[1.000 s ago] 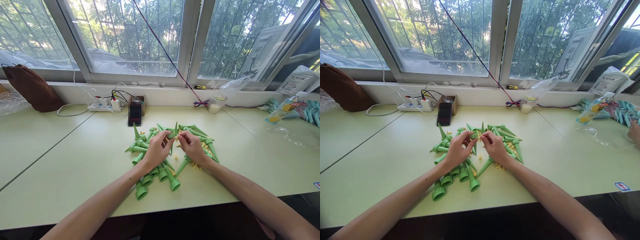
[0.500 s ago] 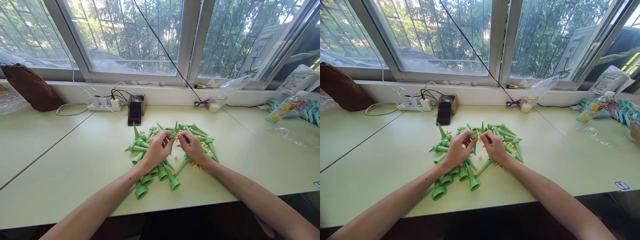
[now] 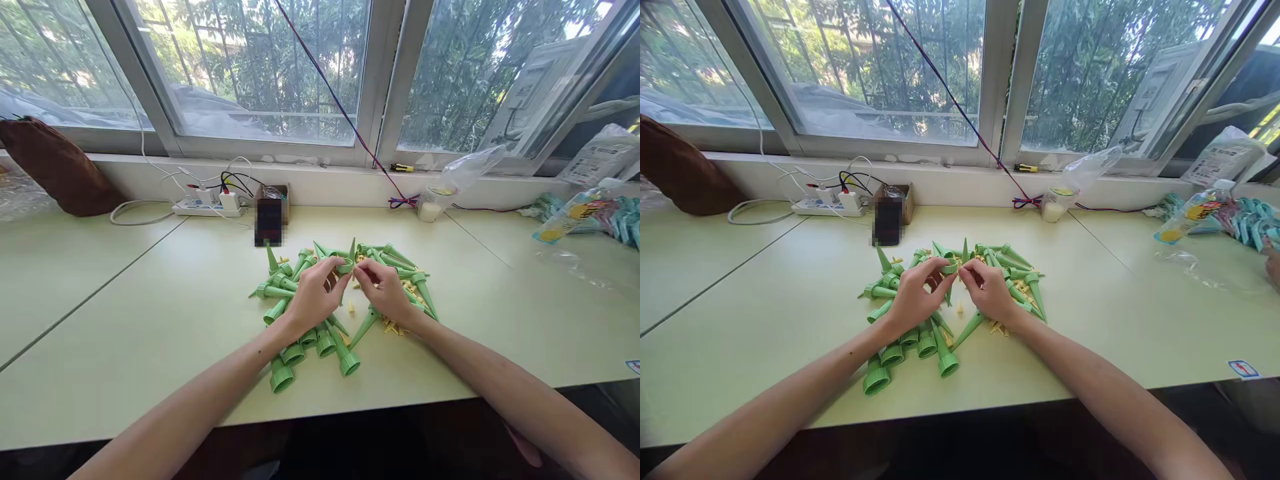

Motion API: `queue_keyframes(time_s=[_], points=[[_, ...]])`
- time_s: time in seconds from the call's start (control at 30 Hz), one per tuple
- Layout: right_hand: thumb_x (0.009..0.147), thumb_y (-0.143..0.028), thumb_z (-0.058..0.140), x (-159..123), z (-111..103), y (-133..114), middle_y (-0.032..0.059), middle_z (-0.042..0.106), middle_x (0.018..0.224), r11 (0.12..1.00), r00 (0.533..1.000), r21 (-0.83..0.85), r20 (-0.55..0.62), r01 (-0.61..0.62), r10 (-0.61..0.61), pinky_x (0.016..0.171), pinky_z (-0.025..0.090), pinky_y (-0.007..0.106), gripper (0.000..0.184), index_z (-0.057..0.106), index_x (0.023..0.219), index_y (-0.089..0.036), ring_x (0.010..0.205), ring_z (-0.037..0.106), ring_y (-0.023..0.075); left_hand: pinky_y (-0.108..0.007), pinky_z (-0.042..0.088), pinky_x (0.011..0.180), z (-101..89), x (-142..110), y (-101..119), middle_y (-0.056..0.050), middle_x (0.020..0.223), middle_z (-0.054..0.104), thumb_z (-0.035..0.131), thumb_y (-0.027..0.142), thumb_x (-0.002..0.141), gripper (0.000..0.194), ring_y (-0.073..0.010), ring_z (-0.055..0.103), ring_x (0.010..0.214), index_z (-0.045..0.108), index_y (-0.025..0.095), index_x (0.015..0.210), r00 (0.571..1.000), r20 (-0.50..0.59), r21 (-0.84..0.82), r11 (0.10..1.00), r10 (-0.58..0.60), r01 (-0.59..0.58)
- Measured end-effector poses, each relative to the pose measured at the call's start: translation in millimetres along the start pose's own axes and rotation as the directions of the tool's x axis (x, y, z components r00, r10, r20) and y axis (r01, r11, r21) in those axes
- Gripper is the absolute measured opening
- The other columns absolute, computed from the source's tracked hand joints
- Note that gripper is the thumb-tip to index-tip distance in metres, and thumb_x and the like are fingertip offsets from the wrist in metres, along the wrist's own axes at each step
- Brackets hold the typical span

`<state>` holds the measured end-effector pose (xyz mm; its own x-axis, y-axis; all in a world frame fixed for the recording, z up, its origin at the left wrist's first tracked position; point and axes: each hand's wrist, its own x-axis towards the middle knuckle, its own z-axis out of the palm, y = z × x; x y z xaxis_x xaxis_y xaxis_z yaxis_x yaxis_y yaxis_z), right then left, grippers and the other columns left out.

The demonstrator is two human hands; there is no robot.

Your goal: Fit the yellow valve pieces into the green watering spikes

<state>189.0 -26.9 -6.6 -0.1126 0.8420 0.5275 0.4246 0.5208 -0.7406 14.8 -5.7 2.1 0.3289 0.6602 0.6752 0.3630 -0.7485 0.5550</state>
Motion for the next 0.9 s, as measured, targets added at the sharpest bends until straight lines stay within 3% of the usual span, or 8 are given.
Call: queue_keyframes(time_s=[0.3, 0.9], points=[[0.099, -0.042, 0.047, -0.6, -1.2, 4.3, -0.0033, 0.045, 0.06, 0.999, 0.999, -0.037, 0.053, 0.009, -0.007, 0.051, 0.031, 0.027, 0.032, 0.054, 0.077, -0.02, 0.052, 0.037, 0.0119, -0.021, 0.046, 0.056, 0.9, -1.3, -2.4, 0.002, 0.071, 0.061, 0.063, 0.027, 0.091, 0.011, -0.0092, 0.054, 0.058, 0.061, 0.019, 0.099, 0.998, 0.062, 0.031, 0.999, -0.029, 0.027], [0.1, -0.043, 0.047, -0.5, -1.1, 5.4, -0.0033, 0.045, 0.06, 0.999, 0.998, -0.036, 0.064, 0.018, -0.015, 0.052, 0.031, 0.027, 0.034, 0.053, 0.075, -0.02, 0.053, 0.037, 0.0114, -0.022, 0.046, 0.058, 0.9, -1.7, -3.4, 0.002, 0.071, 0.059, 0.062, 0.027, 0.091, 0.012, -0.0096, 0.053, 0.058, 0.06, 0.019, 0.099, 0.997, 0.074, 0.032, 0.999, -0.023, 0.02]])
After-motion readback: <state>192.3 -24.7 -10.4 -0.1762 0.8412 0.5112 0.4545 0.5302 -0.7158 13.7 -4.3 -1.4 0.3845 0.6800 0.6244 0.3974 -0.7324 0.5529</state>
